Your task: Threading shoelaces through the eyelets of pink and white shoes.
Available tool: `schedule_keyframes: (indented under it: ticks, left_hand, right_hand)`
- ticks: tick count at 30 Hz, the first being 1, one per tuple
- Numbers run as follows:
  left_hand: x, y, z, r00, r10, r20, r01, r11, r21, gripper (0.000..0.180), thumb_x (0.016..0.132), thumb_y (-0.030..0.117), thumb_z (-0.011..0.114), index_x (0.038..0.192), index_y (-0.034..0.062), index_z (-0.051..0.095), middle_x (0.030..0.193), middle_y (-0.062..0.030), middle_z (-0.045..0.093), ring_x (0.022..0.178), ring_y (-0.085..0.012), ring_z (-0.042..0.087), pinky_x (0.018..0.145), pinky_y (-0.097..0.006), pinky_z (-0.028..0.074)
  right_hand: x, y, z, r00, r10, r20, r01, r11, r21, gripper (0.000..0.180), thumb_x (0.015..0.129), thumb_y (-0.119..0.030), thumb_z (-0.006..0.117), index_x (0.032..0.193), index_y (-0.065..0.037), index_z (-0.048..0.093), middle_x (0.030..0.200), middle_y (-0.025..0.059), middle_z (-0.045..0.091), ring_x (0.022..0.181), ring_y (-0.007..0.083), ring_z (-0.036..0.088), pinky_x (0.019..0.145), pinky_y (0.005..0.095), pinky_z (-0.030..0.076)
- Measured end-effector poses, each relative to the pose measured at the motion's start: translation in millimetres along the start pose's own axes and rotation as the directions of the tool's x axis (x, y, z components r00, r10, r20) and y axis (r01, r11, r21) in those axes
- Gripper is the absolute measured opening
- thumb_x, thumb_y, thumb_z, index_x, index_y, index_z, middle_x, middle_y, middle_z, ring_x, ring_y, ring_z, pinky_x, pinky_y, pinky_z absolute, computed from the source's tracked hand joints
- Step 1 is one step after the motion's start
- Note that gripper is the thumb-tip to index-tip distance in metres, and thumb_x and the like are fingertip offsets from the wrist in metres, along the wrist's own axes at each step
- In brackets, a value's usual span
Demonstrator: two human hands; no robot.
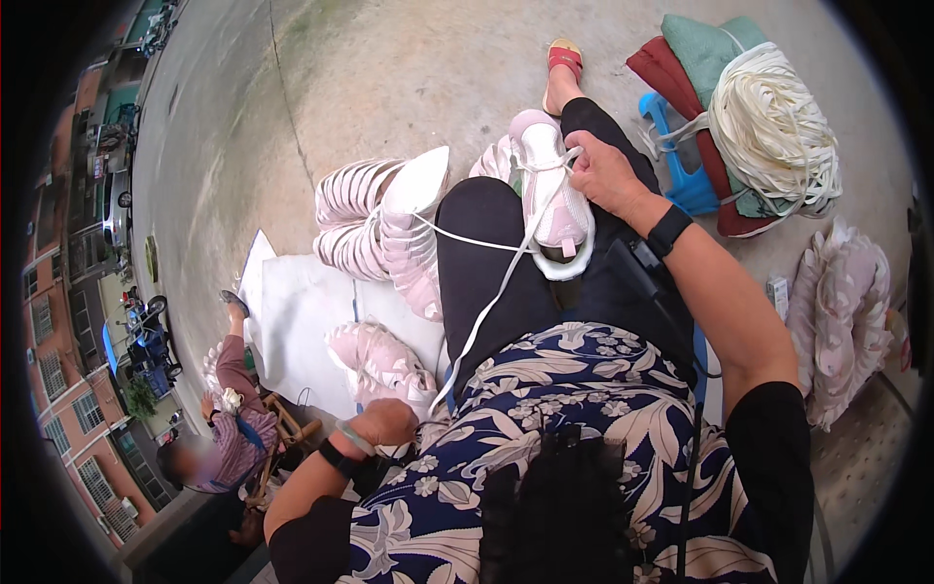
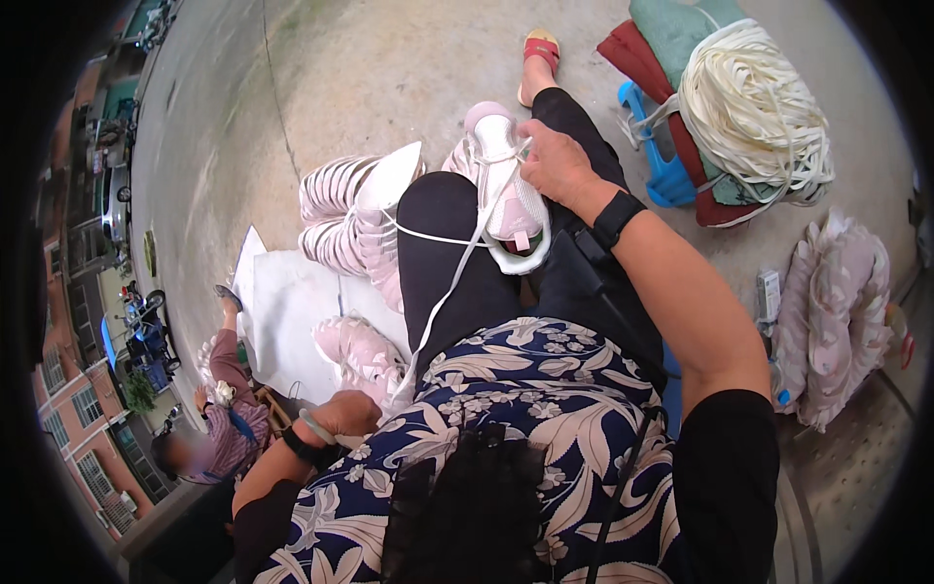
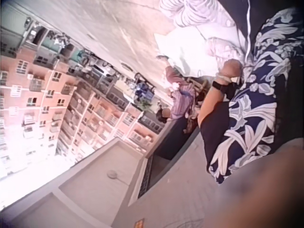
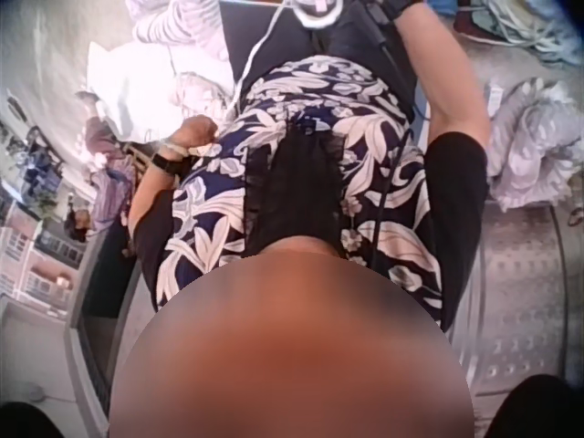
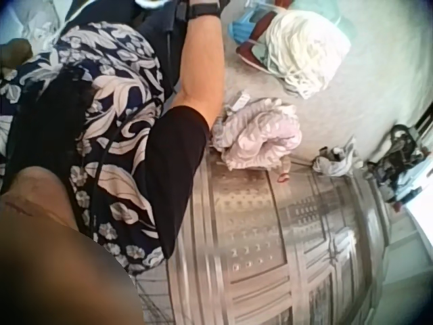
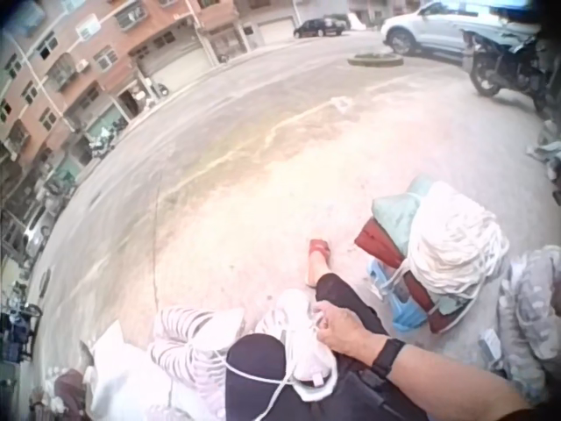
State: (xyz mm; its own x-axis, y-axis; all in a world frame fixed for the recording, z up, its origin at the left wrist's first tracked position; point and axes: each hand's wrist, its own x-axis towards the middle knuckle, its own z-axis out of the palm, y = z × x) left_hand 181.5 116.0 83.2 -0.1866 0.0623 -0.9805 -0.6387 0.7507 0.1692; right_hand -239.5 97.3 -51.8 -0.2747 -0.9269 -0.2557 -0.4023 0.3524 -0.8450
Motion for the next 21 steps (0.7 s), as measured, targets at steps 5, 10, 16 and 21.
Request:
schedule_keyframes:
  ticks: [5, 10, 16, 21]
  left_hand:
    - [32.1, 43.2, -105.8, 0.462, 0.014, -0.887, -0.524, 0.811, -0.260, 0.011, 0.078, 0.011, 0.061, 0.075, 0.0013, 0.058, 0.067, -0.0113, 0.056, 0.060, -0.0237, 0.055, 0.055, -0.031, 0.042]
    - [106.5, 66.9, -203.4, -0.155, 0.056, -0.986, -0.513, 0.849, 0.129, 0.017, 0.077, 0.008, 0.060, 0.091, 0.0009, 0.056, 0.078, -0.0137, 0.056, 0.068, -0.0292, 0.056, 0.060, -0.035, 0.045]
    - [150.3, 78.7, -231.1, 0.042, -0.041, -0.998, -0.326, 0.944, -0.053, 0.019, 0.074, 0.014, 0.057, 0.087, 0.0022, 0.050, 0.080, -0.0174, 0.056, 0.077, -0.0352, 0.057, 0.067, -0.044, 0.046]
    - [150.5, 83.3, -237.3, 0.133, -0.086, -0.987, -0.319, 0.940, -0.125, 0.023, 0.072, 0.017, 0.058, 0.087, 0.0008, 0.051, 0.079, -0.0200, 0.058, 0.076, -0.0383, 0.057, 0.067, -0.045, 0.046]
  right_hand:
    - [-5.4, 4.9, 2.3, 0.998, 0.015, -0.066, -0.014, 1.000, 0.010, 0.051, 0.066, -0.004, 0.060, 0.115, 0.000, 0.046, 0.069, 0.0063, 0.057, 0.065, 0.0163, 0.057, 0.063, 0.0285, 0.046]
    - [-8.5, -4.8, 1.5, 0.995, 0.086, -0.051, -0.085, 0.996, 0.035, 0.056, 0.065, -0.012, 0.063, 0.117, 0.000, 0.046, 0.074, 0.0097, 0.062, 0.073, 0.0246, 0.062, 0.070, 0.0332, 0.047]
    - [-8.5, -2.0, 1.6, 0.995, 0.071, -0.065, -0.069, 0.997, 0.034, 0.054, 0.065, -0.013, 0.063, 0.115, 0.000, 0.047, 0.073, 0.0091, 0.062, 0.072, 0.0237, 0.062, 0.070, 0.0330, 0.047]
    - [-6.4, -0.3, 1.5, 0.997, 0.058, -0.059, -0.057, 0.998, 0.010, 0.051, 0.066, -0.013, 0.063, 0.113, -0.001, 0.048, 0.073, 0.0084, 0.062, 0.072, 0.0234, 0.062, 0.070, 0.0333, 0.047]
